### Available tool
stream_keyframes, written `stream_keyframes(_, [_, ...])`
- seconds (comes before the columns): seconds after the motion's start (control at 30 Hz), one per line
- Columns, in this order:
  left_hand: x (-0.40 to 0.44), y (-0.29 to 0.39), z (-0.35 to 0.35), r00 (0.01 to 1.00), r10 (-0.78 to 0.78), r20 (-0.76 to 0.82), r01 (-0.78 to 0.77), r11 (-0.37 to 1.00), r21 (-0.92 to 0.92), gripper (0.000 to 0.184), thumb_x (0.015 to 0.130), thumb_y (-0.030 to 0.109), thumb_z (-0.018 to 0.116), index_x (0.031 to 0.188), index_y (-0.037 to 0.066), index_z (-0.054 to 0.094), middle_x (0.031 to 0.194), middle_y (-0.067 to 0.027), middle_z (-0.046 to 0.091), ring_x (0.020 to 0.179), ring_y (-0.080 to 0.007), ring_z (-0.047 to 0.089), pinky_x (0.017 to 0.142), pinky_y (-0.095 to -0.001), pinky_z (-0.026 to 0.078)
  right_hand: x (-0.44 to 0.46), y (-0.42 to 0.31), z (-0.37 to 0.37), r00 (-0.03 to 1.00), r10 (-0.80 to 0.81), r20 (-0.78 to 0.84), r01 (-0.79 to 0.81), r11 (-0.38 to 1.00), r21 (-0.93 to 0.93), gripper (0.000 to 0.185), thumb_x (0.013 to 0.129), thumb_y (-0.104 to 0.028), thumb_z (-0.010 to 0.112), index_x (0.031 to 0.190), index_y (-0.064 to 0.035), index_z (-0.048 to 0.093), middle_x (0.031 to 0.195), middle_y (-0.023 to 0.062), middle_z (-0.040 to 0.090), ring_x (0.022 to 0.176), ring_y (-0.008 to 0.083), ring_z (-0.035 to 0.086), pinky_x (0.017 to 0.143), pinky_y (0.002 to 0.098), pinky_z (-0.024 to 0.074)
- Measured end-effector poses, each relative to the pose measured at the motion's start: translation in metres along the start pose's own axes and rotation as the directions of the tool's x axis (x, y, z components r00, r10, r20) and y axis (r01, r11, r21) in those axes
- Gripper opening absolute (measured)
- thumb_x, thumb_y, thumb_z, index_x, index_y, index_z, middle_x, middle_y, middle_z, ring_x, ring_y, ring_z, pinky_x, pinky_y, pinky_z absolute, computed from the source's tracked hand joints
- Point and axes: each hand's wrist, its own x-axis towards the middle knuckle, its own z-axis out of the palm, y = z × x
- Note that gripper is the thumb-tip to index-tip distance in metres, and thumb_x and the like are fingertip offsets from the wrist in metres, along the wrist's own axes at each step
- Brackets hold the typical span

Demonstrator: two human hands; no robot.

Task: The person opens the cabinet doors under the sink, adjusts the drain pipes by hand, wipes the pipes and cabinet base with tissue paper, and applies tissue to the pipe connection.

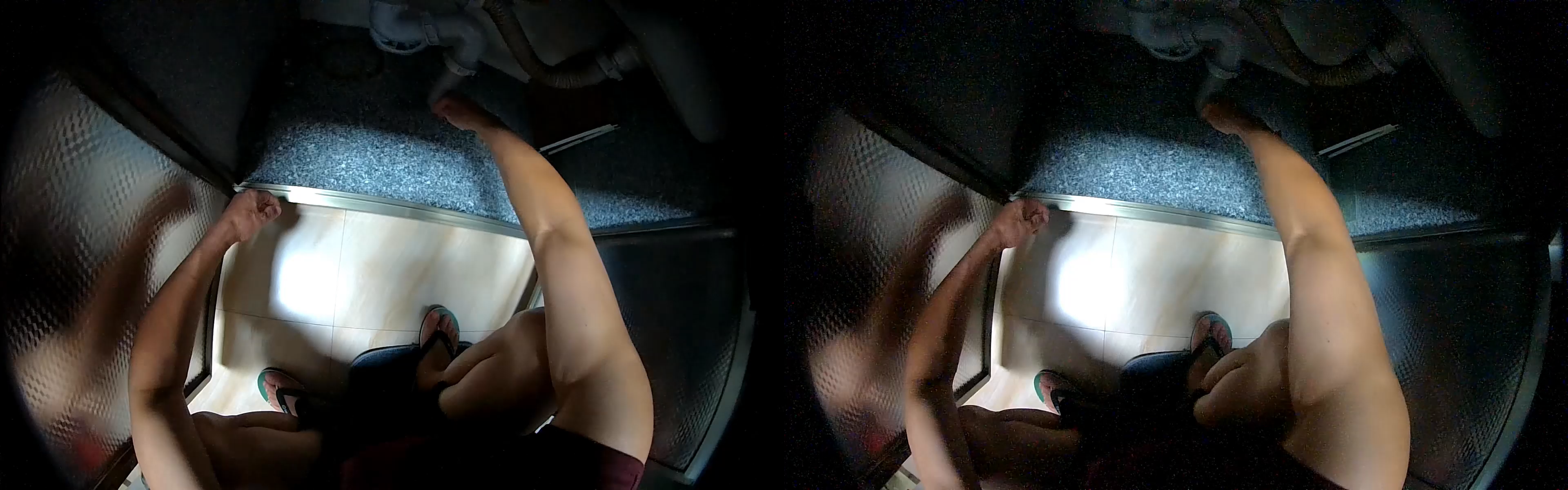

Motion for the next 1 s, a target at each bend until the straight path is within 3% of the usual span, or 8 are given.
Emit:
stream_keyframes(0.3, [0.007,-0.003,-0.007,0.995,0.096,0.021,-0.097,0.992,0.081,0.010,0.087,0.010,0.060,0.084,0.001,0.063,0.078,-0.0038,0.064,0.075,-0.0112,0.057,0.070,-0.0266,0.048,0.015,0.029,-0.013,0.993,-0.073,0.089,0.060,0.988,0.140,0.025,0.089,-0.021,0.055,0.106,-0.0076,0.067,0.105,0.0113,0.066,0.095,0.0213,0.061,0.082,0.0347,0.0484])
stream_keyframes(0.4, [0.005,-0.007,-0.005,0.999,0.015,-0.039,-0.017,0.998,-0.053,0.013,0.088,0.012,0.059,0.084,0.000,0.064,0.078,-0.0043,0.064,0.074,-0.0112,0.057,0.069,-0.0275,0.048,0.037,0.062,-0.002,0.902,-0.431,0.027,0.329,0.725,0.605,0.029,0.093,-0.028,0.050,0.105,-0.0083,0.066,0.089,0.0121,0.064,0.076,0.0216,0.059,0.068,0.0391,0.0497])
stream_keyframes(0.47, [0.006,-0.006,-0.006,1.000,0.012,-0.019,-0.012,1.000,0.007,0.013,0.088,0.012,0.059,0.084,0.001,0.064,0.078,-0.0042,0.064,0.075,-0.0109,0.057,0.069,-0.0275,0.048,0.004,0.032,-0.018,0.999,-0.004,0.035,-0.009,0.926,0.377,0.033,0.094,-0.033,0.050,0.115,-0.0094,0.060,0.082,0.0102,0.060,0.072,0.0187,0.057,0.063,0.0391,0.0486])
stream_keyframes(0.7, [-0.007,0.034,-0.011,1.000,-0.027,0.008,0.024,0.979,0.202,0.017,0.087,0.016,0.059,0.089,0.000,0.065,0.081,-0.0048,0.065,0.075,-0.0121,0.057,0.068,-0.0276,0.047,-0.097,-0.036,-0.047,0.966,0.259,0.001,-0.222,0.826,0.518,0.040,0.099,-0.027,0.038,0.137,-0.0148,0.044,0.089,0.0075,0.059,0.057,0.0117,0.049,0.046,0.0245,0.0412])
stream_keyframes(0.77, [-0.003,0.017,-0.008,0.999,0.031,-0.030,-0.023,0.971,0.237,0.020,0.087,0.017,0.058,0.092,-0.001,0.065,0.083,-0.0065,0.066,0.076,-0.0135,0.058,0.067,-0.0289,0.048,-0.101,-0.036,-0.041,0.934,0.339,-0.114,-0.264,0.868,0.422,0.042,0.099,-0.027,0.035,0.138,-0.0121,0.042,0.106,0.0140,0.060,0.075,0.0198,0.060,0.063,0.0322,0.0502])
stream_keyframes(0.87, [-0.005,0.023,-0.010,0.991,0.130,0.038,-0.134,0.981,0.139,0.016,0.086,0.010,0.054,0.090,-0.001,0.065,0.080,-0.0066,0.064,0.072,-0.0137,0.057,0.063,-0.0287,0.047,-0.045,0.071,0.017,0.773,-0.219,-0.595,0.055,0.958,-0.282,0.044,0.099,-0.028,0.034,0.137,-0.0077,0.043,0.125,0.0212,0.054,0.106,0.0306,0.057,0.091,0.0400,0.0458])
stream_keyframes(0.97, [-0.010,0.033,0.000,0.999,0.040,0.002,-0.039,0.972,-0.230,0.016,0.085,-0.002,0.048,0.079,-0.009,0.061,0.075,-0.0124,0.059,0.063,-0.0159,0.052,0.056,-0.0236,0.044,-0.060,0.038,-0.003,0.884,0.126,-0.450,-0.153,0.988,-0.024,0.046,0.098,-0.032,0.036,0.133,-0.0046,0.047,0.135,0.0232,0.046,0.126,0.0350,0.042,0.107,0.0423,0.0304])
stream_keyframes(1.0, [0.009,-0.012,-0.003,0.995,0.082,0.052,-0.061,0.945,-0.321,0.013,0.091,0.010,0.054,0.087,0.003,0.064,0.078,-0.0037,0.062,0.069,-0.0114,0.054,0.062,-0.0260,0.045,-0.079,0.009,-0.017,0.877,0.173,-0.448,-0.192,0.981,0.002,0.044,0.097,-0.031,0.037,0.131,-0.0048,0.049,0.132,0.0222,0.049,0.119,0.0361,0.048,0.100,0.0448,0.0370])
